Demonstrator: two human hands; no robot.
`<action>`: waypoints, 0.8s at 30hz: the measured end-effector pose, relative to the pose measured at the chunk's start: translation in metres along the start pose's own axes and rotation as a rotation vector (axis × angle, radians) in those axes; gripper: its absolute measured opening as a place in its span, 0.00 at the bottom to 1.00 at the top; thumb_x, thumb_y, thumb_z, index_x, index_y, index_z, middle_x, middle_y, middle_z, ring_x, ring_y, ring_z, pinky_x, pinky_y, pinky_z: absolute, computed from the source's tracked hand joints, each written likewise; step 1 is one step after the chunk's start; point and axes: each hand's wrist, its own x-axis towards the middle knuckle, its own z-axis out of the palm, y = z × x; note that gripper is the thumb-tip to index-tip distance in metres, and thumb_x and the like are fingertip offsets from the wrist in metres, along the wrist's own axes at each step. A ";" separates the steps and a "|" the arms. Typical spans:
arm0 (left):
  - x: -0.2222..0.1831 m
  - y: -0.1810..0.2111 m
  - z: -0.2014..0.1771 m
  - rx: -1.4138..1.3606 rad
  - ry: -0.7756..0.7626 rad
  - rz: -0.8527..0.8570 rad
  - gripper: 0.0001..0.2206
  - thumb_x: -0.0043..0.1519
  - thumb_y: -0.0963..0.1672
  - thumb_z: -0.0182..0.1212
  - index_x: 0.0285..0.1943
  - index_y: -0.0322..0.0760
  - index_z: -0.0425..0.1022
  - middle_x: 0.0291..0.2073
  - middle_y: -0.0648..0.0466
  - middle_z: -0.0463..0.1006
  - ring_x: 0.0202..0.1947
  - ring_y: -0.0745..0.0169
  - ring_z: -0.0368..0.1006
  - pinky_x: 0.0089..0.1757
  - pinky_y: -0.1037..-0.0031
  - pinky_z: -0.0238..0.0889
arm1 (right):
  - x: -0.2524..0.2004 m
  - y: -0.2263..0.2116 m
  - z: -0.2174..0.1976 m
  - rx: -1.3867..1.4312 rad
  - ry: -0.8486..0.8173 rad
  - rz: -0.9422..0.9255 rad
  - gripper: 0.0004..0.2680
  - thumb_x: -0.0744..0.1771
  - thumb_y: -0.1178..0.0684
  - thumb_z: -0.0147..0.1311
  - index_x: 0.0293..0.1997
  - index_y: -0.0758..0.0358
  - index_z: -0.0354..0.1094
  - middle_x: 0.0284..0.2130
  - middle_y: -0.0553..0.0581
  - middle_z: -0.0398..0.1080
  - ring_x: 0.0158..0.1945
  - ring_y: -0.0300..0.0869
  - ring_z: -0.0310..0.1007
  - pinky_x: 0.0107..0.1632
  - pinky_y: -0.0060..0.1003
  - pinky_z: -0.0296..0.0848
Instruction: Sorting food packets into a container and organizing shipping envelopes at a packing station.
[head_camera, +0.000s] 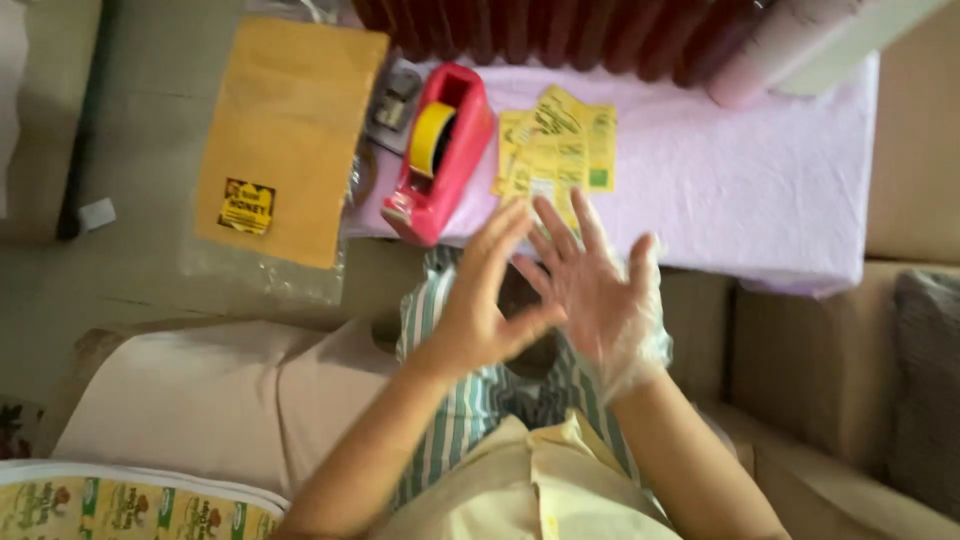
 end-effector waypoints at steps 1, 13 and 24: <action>-0.007 0.008 0.009 0.060 -0.002 0.020 0.37 0.65 0.54 0.63 0.77 0.33 0.50 0.76 0.37 0.53 0.78 0.39 0.53 0.73 0.52 0.50 | 0.000 -0.003 0.009 -0.063 0.002 0.006 0.35 0.65 0.32 0.56 0.77 0.54 0.44 0.75 0.66 0.45 0.76 0.56 0.48 0.71 0.54 0.57; -0.055 0.063 0.076 0.204 0.021 0.262 0.34 0.62 0.52 0.63 0.76 0.42 0.55 0.72 0.34 0.56 0.72 0.33 0.58 0.65 0.40 0.56 | -0.018 0.002 -0.028 -0.600 0.110 -0.324 0.22 0.70 0.42 0.49 0.71 0.61 0.53 0.69 0.65 0.57 0.70 0.54 0.60 0.70 0.50 0.62; -0.018 0.037 0.095 0.368 0.199 0.307 0.21 0.68 0.41 0.49 0.73 0.40 0.63 0.50 0.47 0.70 0.46 0.47 0.75 0.44 0.61 0.72 | -0.023 -0.010 -0.031 -0.584 0.326 -0.469 0.11 0.72 0.55 0.46 0.61 0.66 0.64 0.57 0.70 0.71 0.58 0.55 0.76 0.61 0.52 0.76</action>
